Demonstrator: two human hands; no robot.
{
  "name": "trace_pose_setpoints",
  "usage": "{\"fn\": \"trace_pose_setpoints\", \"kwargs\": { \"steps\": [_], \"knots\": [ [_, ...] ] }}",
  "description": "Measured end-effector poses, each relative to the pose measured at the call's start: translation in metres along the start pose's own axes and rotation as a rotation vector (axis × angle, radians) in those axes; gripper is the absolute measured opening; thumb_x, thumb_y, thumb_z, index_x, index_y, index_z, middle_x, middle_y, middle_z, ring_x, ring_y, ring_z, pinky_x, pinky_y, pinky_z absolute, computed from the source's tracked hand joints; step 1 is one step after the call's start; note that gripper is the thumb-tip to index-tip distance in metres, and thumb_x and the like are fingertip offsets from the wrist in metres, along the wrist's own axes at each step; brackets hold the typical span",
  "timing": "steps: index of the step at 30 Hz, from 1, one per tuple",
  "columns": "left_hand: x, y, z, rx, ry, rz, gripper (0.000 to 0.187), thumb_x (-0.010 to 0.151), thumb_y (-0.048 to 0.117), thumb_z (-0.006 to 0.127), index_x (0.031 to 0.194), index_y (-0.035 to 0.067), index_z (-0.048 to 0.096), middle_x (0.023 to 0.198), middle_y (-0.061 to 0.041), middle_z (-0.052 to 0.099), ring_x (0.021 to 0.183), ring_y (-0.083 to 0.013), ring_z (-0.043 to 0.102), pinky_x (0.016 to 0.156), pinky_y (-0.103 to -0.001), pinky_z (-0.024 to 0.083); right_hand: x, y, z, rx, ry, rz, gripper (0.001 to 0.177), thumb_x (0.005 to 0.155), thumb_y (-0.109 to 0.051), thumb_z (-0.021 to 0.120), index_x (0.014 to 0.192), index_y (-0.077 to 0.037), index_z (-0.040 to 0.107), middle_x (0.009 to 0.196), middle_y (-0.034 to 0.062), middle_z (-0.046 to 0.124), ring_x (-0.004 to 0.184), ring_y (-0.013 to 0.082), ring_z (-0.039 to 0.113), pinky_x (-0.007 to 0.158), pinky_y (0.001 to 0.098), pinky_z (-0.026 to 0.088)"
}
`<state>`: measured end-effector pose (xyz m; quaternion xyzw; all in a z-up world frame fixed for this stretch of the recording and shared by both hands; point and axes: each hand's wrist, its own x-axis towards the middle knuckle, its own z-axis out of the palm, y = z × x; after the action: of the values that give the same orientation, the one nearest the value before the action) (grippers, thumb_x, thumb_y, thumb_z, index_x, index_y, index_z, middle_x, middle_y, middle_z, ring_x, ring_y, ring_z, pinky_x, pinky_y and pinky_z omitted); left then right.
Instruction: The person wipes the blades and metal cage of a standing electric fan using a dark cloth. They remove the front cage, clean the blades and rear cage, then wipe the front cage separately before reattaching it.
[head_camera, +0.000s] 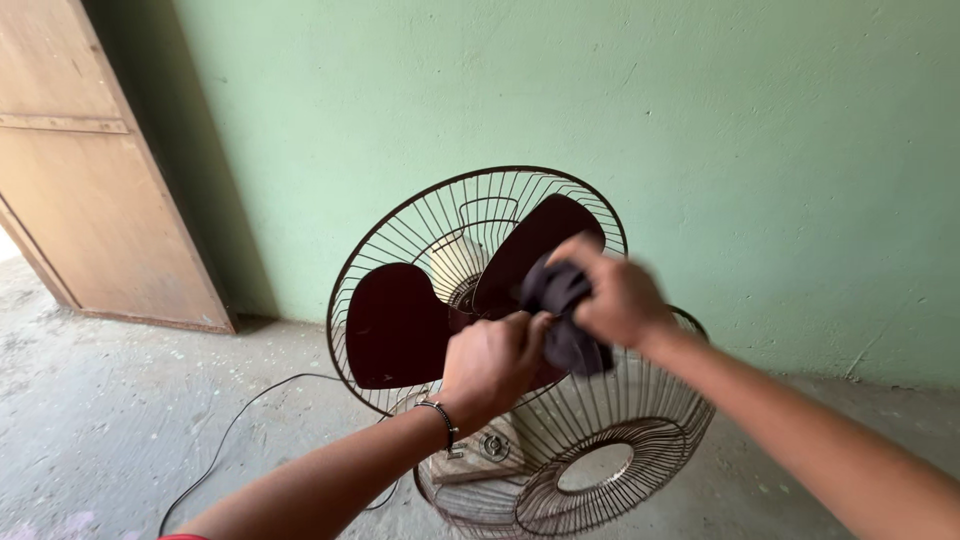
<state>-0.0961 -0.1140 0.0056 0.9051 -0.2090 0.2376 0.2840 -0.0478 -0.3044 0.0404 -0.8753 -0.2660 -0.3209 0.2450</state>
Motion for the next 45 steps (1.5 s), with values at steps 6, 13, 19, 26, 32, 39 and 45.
{"fn": "trace_pose_setpoints", "kwargs": {
  "steps": [6, 13, 19, 26, 32, 39, 45],
  "knots": [
    [0.0, -0.032, 0.013, 0.029, -0.032, -0.071, 0.055, 0.106, 0.047, 0.039, 0.072, 0.01, 0.062, 0.051, -0.011, 0.058, 0.046, -0.0316, 0.06, 0.049, -0.046, 0.047, 0.005, 0.012, 0.026, -0.084, -0.15, 0.171, 0.039, 0.075, -0.003, 0.06, 0.112, -0.012, 0.066, 0.063, 0.0093, 0.071, 0.05, 0.0221, 0.066, 0.052, 0.0388, 0.054],
    [-0.014, -0.062, 0.006, 0.007, 0.087, -0.155, 0.054, 0.106, 0.046, 0.041, 0.068, 0.011, 0.058, 0.047, -0.009, 0.053, 0.041, -0.0295, 0.055, 0.046, -0.046, 0.043, 0.006, 0.048, 0.028, 0.019, -0.041, 0.392, 0.042, 0.084, -0.005, 0.056, 0.125, -0.008, 0.061, 0.073, 0.0104, 0.072, 0.059, 0.0278, 0.072, 0.061, 0.0425, 0.059],
    [-0.038, -0.078, 0.0, -0.043, 0.148, -0.139, 0.054, 0.106, 0.043, 0.044, 0.065, 0.009, 0.051, 0.045, -0.011, 0.048, 0.039, -0.0304, 0.048, 0.043, -0.045, 0.037, -0.01, 0.069, 0.043, 0.097, 0.141, 0.401, 0.036, 0.086, -0.006, 0.06, 0.122, 0.0, 0.059, 0.082, 0.0144, 0.073, 0.069, 0.0259, 0.071, 0.068, 0.0409, 0.054],
    [-0.059, -0.091, -0.004, -0.091, 0.175, -0.193, 0.053, 0.106, 0.042, 0.042, 0.067, 0.007, 0.052, 0.045, -0.012, 0.044, 0.036, -0.0281, 0.043, 0.042, -0.044, 0.034, -0.021, 0.103, 0.056, 0.32, 0.142, 0.741, 0.033, 0.088, 0.001, 0.051, 0.12, 0.001, 0.057, 0.09, 0.0134, 0.067, 0.065, 0.0218, 0.064, 0.058, 0.0409, 0.054],
    [-0.071, -0.127, -0.001, -0.04, 0.09, -0.227, 0.053, 0.109, 0.044, 0.034, 0.074, 0.011, 0.055, 0.048, -0.005, 0.044, 0.038, -0.0207, 0.039, 0.041, -0.041, 0.036, -0.058, 0.14, 0.068, 0.421, 0.211, 0.923, 0.026, 0.098, -0.005, 0.052, 0.122, 0.003, 0.059, 0.09, 0.0136, 0.068, 0.062, 0.0196, 0.059, 0.055, 0.0354, 0.051],
    [-0.041, -0.105, -0.017, 0.113, 0.031, -0.057, 0.041, 0.106, 0.045, 0.034, 0.096, 0.01, 0.054, 0.072, -0.006, 0.057, 0.064, -0.0187, 0.049, 0.058, -0.038, 0.045, -0.086, 0.141, 0.061, 0.677, 0.28, 1.092, 0.028, 0.103, -0.008, 0.048, 0.118, 0.011, 0.062, 0.091, 0.0153, 0.07, 0.068, 0.0205, 0.067, 0.062, 0.0338, 0.057],
    [0.001, -0.022, -0.021, 0.102, -0.148, -0.159, 0.06, 0.106, 0.051, 0.036, 0.082, 0.005, 0.064, 0.069, -0.013, 0.065, 0.064, -0.0302, 0.066, 0.063, -0.047, 0.051, -0.042, 0.067, 0.05, 0.558, 0.054, 0.742, 0.032, 0.086, -0.003, 0.055, 0.114, 0.008, 0.065, 0.09, 0.0171, 0.069, 0.071, 0.0188, 0.067, 0.064, 0.0363, 0.056]
  ]
}}
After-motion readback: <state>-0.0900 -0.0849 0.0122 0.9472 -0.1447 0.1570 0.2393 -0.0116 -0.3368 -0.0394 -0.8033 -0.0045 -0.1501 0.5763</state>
